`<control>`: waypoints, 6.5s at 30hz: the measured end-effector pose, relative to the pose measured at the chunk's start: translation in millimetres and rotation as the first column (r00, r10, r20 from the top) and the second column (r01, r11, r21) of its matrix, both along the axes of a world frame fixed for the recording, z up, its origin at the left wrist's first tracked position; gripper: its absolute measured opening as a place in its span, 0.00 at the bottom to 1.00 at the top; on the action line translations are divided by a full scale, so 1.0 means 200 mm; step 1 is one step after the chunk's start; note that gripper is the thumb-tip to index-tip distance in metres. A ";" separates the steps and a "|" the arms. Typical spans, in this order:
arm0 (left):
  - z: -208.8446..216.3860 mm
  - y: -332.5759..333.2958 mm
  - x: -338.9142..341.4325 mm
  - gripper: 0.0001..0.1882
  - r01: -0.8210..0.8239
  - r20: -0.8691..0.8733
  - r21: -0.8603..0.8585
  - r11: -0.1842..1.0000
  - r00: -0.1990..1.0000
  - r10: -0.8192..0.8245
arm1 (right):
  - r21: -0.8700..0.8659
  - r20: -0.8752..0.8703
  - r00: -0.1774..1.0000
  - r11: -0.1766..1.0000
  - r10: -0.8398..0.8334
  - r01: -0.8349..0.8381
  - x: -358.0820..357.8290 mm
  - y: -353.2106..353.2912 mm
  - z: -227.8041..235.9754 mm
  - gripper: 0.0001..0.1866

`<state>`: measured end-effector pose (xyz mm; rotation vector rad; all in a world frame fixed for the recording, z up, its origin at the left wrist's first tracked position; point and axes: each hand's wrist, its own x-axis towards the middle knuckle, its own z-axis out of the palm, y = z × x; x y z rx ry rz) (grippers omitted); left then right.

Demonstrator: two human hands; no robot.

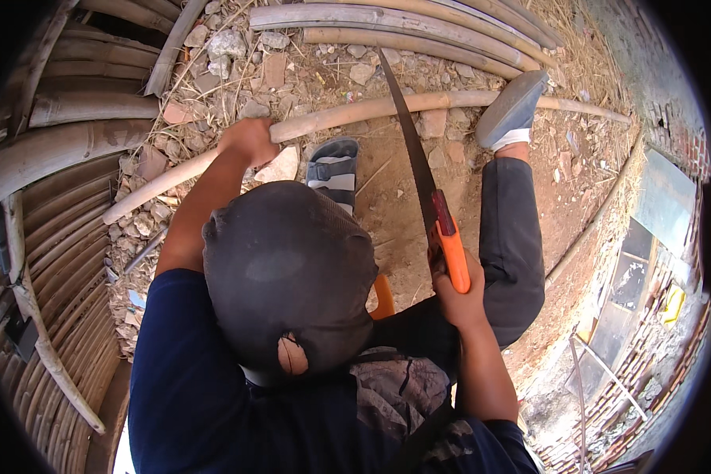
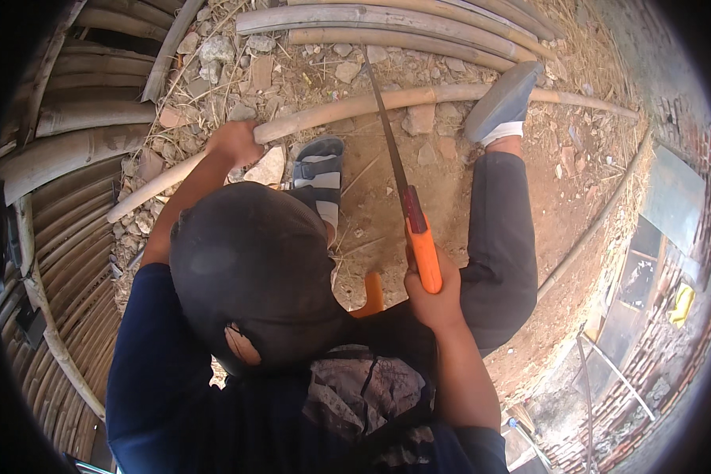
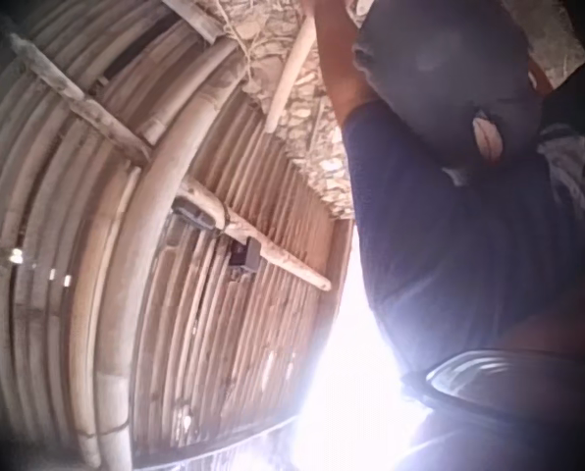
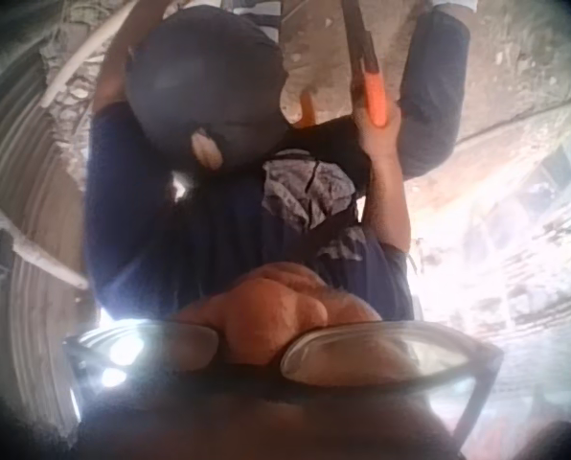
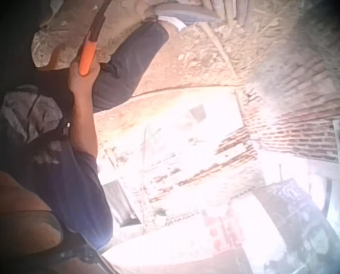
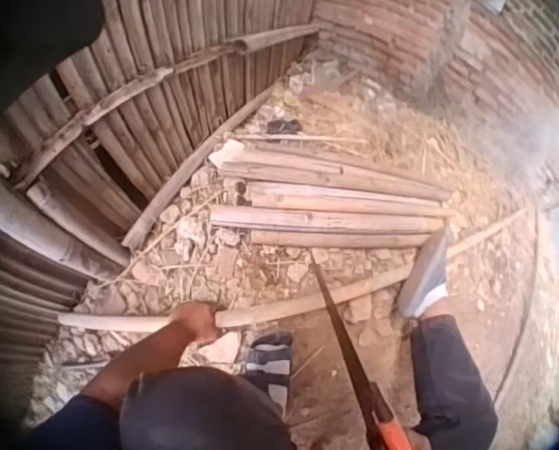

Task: The person saws a bamboo pole by hand, holding the pole with one hand while moving a saw back and forth across it.

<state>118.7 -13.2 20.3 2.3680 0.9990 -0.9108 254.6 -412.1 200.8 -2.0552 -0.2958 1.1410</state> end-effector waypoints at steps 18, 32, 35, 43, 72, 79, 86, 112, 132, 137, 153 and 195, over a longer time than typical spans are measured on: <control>0.04 -0.02 0.01 0.27 -0.025 0.005 0.020 0.999 1.000 0.025 | 0.011 -0.016 0.998 0.998 -0.055 0.056 -0.01 -0.02 0.19 0.11; 0.04 -0.03 0.02 0.25 -0.041 0.010 0.040 0.998 0.999 0.040 | 0.003 -0.050 0.998 0.999 -0.041 0.042 0.06 0.02 -0.02 0.04; 0.02 0.00 -0.02 0.26 -0.043 0.033 0.042 0.998 0.999 0.042 | 0.026 -0.082 0.996 0.999 -0.040 0.043 0.00 -0.13 0.15 0.06; 0.02 -0.05 0.00 0.24 -0.027 0.043 0.042 0.999 0.999 0.025 | 0.006 -0.027 0.999 1.000 -0.030 0.030 0.08 0.03 -0.05 0.09; 0.01 0.00 0.00 0.26 0.007 0.062 0.024 1.000 0.998 -0.009 | 0.094 0.069 0.992 0.991 -0.107 0.100 -0.09 -0.29 0.17 0.05; -0.12 0.15 -0.08 0.39 -0.016 0.139 -0.246 0.969 0.989 0.051 | 0.142 0.144 0.969 0.973 -0.201 0.181 -0.17 -0.45 0.30 0.09; 0.04 -0.04 -0.07 0.37 0.019 0.136 0.033 0.999 0.990 -0.023 | 0.268 0.269 0.924 0.942 -0.272 0.200 -0.24 -0.52 0.38 0.07; -0.03 -0.08 -0.13 0.33 -0.104 0.215 0.082 0.991 0.973 0.085 | 0.134 0.145 0.966 0.972 -0.212 0.193 -0.19 -0.43 0.28 0.14; -0.04 -0.14 -0.09 0.21 -0.098 0.182 0.167 0.981 0.981 0.067 | -0.009 0.113 0.992 0.999 -0.053 0.054 -0.06 -0.39 0.35 0.10; -0.06 -0.14 -0.08 0.22 -0.096 0.162 0.177 0.979 0.985 0.067 | 0.014 0.009 0.998 0.998 -0.068 0.068 -0.03 -0.33 0.37 0.13; -0.07 -0.13 -0.07 0.21 -0.085 0.122 0.139 0.987 0.990 0.069 | 0.048 -0.088 0.993 0.996 -0.076 0.080 0.12 -0.12 0.28 0.09; -0.01 -0.11 -0.04 0.23 -0.053 0.025 0.094 0.994 0.998 0.051 | 0.121 -0.144 0.980 0.980 -0.141 0.159 0.20 -0.13 -0.08 0.07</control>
